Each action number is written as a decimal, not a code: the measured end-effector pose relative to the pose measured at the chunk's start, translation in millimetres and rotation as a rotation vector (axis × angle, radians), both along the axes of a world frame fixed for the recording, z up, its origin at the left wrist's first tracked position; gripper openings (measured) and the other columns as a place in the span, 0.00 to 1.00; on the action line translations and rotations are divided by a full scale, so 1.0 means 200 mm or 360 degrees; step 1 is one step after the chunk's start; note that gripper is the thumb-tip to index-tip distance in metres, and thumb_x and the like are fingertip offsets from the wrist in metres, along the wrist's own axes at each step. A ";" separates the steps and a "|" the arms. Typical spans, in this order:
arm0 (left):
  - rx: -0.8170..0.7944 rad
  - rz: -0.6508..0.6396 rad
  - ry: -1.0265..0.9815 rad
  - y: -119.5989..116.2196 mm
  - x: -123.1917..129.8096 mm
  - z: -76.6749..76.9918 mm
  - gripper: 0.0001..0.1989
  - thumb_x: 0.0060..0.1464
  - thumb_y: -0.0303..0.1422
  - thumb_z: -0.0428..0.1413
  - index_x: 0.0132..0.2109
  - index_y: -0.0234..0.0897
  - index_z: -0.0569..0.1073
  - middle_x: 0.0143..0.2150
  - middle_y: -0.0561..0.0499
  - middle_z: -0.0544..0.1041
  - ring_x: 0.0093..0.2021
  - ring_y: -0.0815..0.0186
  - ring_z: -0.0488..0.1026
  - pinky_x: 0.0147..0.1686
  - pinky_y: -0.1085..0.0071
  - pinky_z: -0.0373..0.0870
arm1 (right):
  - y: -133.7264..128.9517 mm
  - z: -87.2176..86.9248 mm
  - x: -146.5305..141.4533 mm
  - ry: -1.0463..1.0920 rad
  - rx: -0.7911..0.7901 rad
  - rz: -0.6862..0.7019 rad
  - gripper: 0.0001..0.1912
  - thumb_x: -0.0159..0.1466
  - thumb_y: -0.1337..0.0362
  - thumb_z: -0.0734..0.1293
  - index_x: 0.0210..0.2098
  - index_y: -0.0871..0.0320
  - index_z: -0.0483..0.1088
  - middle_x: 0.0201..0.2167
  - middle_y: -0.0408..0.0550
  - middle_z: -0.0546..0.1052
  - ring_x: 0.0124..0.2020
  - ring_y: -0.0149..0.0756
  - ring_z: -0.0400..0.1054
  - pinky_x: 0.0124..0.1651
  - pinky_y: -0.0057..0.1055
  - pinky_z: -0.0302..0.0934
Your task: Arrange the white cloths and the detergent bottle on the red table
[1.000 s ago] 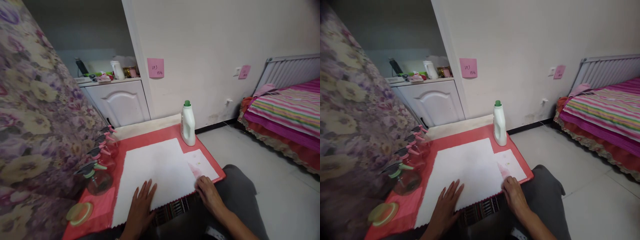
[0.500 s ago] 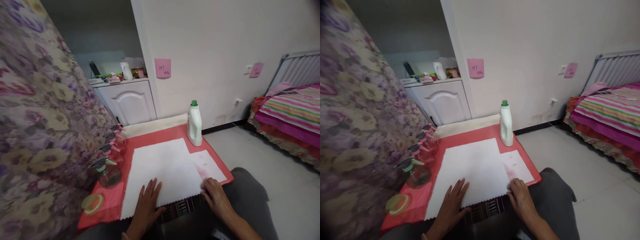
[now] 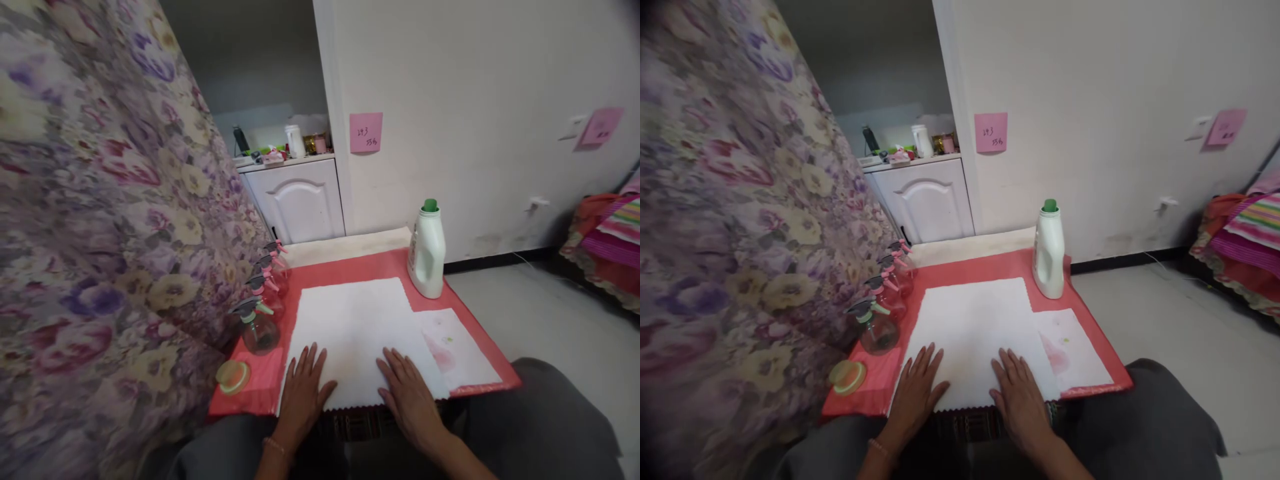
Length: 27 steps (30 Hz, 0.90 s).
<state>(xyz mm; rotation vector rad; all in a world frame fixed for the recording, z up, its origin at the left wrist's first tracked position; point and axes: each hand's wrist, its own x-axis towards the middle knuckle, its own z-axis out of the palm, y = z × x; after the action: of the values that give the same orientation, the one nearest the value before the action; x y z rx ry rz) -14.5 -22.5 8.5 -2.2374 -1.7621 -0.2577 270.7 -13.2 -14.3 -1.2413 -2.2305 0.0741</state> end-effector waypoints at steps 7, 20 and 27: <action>0.0055 0.0198 -0.0019 0.03 -0.05 -0.05 0.31 0.61 0.50 0.46 0.66 0.41 0.59 0.68 0.37 0.60 0.67 0.48 0.57 0.60 0.48 0.59 | 0.00 -0.03 0.00 -0.0117 0.0027 -0.0038 0.25 0.69 0.58 0.60 0.64 0.55 0.59 0.66 0.54 0.62 0.67 0.50 0.54 0.64 0.52 0.55; 0.0113 0.0282 -0.0073 0.33 -0.03 -0.05 0.32 0.60 0.51 0.46 0.65 0.38 0.62 0.68 0.36 0.59 0.68 0.48 0.56 0.62 0.47 0.56 | 0.06 -0.10 0.00 -0.0151 0.0295 -0.0015 0.28 0.66 0.56 0.63 0.64 0.51 0.57 0.62 0.54 0.68 0.60 0.50 0.65 0.57 0.47 0.62; 0.0194 0.0276 -0.0004 0.33 -0.05 -0.08 0.32 0.60 0.52 0.46 0.65 0.39 0.62 0.67 0.37 0.62 0.67 0.50 0.58 0.62 0.49 0.58 | 0.09 -0.13 0.00 -0.0239 0.0372 0.0001 0.27 0.64 0.57 0.64 0.62 0.54 0.61 0.61 0.55 0.69 0.59 0.50 0.67 0.55 0.45 0.62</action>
<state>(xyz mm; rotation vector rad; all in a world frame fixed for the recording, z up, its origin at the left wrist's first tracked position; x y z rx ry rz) -24.3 44.4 -8.0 -1.9881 -1.8748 -0.3218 271.1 5.3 -39.5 -1.1509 -2.2886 -0.2806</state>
